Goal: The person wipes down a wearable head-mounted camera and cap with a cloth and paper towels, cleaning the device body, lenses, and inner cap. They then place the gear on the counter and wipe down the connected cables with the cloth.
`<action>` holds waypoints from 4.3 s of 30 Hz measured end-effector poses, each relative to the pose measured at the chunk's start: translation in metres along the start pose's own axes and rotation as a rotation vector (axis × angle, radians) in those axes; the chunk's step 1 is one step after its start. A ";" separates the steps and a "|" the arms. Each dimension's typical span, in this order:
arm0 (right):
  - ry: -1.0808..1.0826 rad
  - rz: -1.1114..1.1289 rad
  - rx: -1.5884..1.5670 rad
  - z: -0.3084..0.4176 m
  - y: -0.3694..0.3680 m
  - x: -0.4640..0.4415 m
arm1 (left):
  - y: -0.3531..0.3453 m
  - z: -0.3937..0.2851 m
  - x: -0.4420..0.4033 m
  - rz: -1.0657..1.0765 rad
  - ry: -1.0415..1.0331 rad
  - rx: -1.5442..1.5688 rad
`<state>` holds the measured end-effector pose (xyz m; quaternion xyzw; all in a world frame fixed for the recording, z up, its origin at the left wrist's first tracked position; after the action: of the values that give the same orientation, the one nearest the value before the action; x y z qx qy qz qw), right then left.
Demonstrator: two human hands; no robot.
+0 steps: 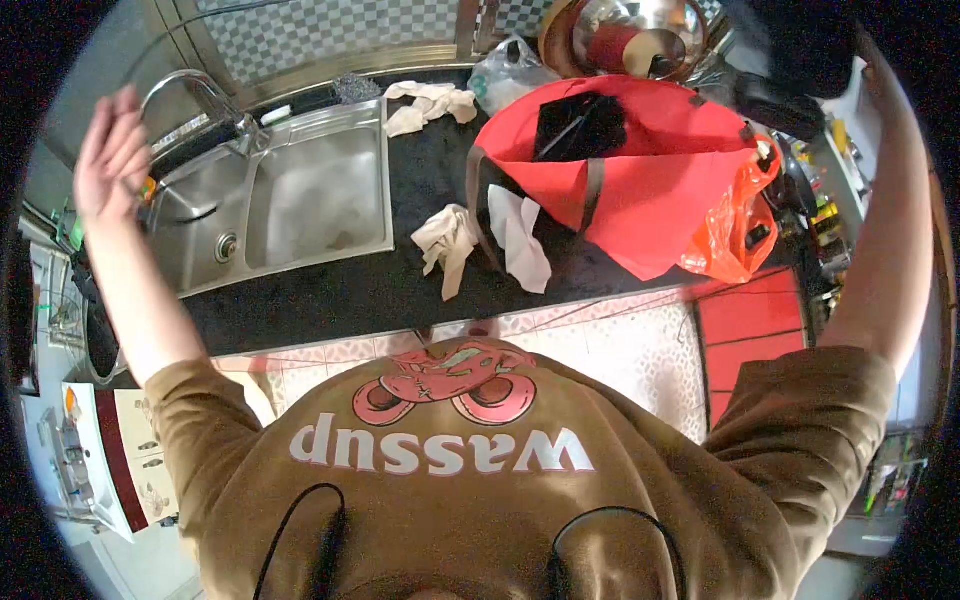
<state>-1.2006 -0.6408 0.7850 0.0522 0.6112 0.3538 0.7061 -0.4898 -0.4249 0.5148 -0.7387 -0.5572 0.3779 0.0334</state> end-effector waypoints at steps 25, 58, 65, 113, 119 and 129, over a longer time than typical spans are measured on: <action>-0.406 1.006 -0.779 0.206 -0.393 0.357 | -0.156 -0.069 0.352 -0.522 -0.348 -0.410; 0.474 0.640 -0.629 0.236 -0.361 0.553 | -0.120 0.088 0.254 -0.845 0.288 -0.311; -0.481 1.340 -1.096 0.222 -0.345 0.609 | -0.094 0.124 0.243 -0.793 0.300 -0.083; -1.688 0.080 -1.583 0.089 -0.031 0.882 | -0.205 0.254 0.197 -0.179 0.560 0.011; -1.238 0.546 -1.951 0.256 -0.063 0.725 | -0.198 0.261 0.249 -0.184 0.533 -0.161; -1.316 0.755 -2.065 0.344 -0.104 0.727 | -0.131 0.280 0.375 -0.451 0.567 -0.495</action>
<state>-0.8433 -0.1849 0.2165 -0.1835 -0.4611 0.7467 0.4429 -0.7255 -0.1616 0.1815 -0.6589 -0.7470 -0.0016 0.0888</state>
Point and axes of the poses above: each hand's wrist, its own x-axis away from the middle knuckle, its own y-axis out of the back of the hand, z = x × y, the point moved 6 cm from there along -x, towards the middle knuckle, and after that the axes turned 8 degrees about -y, right-handed, at the moved point
